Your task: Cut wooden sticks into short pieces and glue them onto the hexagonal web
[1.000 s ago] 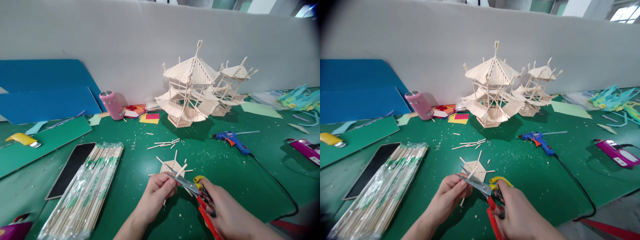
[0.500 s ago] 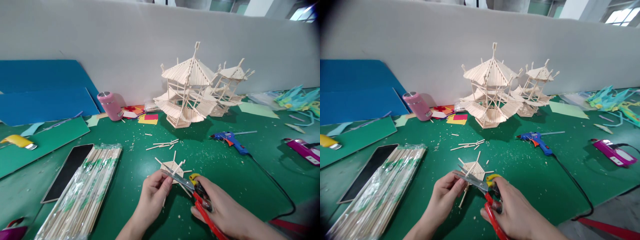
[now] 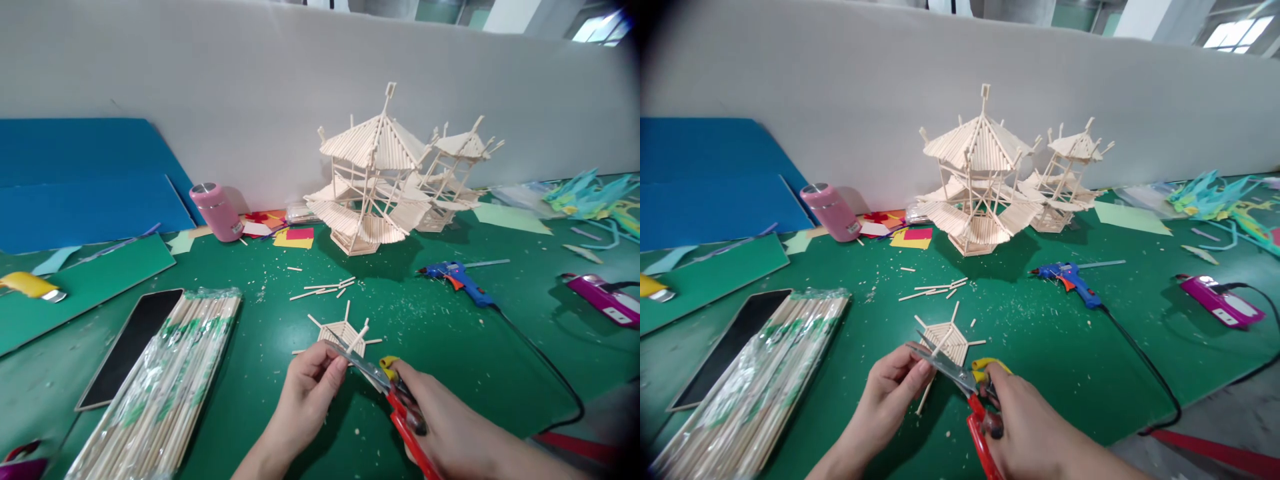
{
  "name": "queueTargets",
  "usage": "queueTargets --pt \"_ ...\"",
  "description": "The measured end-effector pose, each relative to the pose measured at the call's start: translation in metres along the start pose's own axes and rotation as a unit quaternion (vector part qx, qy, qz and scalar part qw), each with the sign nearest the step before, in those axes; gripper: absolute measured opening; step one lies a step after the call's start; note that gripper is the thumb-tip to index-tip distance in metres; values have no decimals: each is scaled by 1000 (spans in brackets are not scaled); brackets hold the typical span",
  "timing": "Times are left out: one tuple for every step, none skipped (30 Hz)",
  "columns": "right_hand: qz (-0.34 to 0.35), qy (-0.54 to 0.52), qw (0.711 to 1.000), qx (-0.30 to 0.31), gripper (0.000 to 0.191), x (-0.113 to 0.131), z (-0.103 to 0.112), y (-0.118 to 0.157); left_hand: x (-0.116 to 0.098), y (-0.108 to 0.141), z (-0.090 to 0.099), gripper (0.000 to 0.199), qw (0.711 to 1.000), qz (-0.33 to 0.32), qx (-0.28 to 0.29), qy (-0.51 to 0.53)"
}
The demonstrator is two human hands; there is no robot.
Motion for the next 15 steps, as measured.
queueTargets --pt "2 -1 1000 3 15 0 0 -1 -2 0 -1 23 1000 -11 -5 -17" --pt "4 0 1000 5 15 0 0 -2 -3 0 -2 23 999 -24 -11 -35" --pt "7 4 1000 4 14 -1 0 -3 -4 1 -2 22 998 -36 -18 -49" --pt "11 11 1000 1 14 -1 0 -5 -5 1 -3 21 997 -45 -25 -57" --pt "16 18 1000 -4 14 -2 1 -6 -5 1 -3 21 997 -49 -31 -58" --pt "22 25 999 -9 14 -2 1 -6 -4 0 -2 21 997 -45 -37 -50" --pt "25 28 999 -13 14 -3 2 -7 -2 0 -2 22 998 -36 -41 -34" --pt "25 24 999 -11 15 -3 3 -7 -1 0 -1 23 999 -22 -41 -8" --pt "21 12 1000 -4 17 -2 3 -7 1 -1 0 23 999 -7 -38 26" --pt "15 -8 1000 9 19 -1 4 -6 2 -2 0 23 997 5 -30 67" --pt "9 -30 999 22 21 0 5 -5 2 -2 0 23 993 16 -19 113" --pt "4 -50 998 35 24 2 5 -4 2 -3 -1 22 987 23 -5 162" --pt "1 -65 997 43 26 3 6 -3 1 -3 -1 20 978 28 9 208" --pt "0 -74 996 46 26 5 7 -2 0 -4 -2 18 968 31 20 249" --pt "0 -77 996 46 27 6 8 -2 -1 -4 -3 16 959 33 30 281"
Point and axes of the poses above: each hand's wrist, its own y-axis away from the middle knuckle, its own z-axis out of the back of the hand, x = y × z, the point moved 2 cm from there along -y, towards the middle knuckle, and after that the axes turned 1 degree about y, right-handed, at the moved point
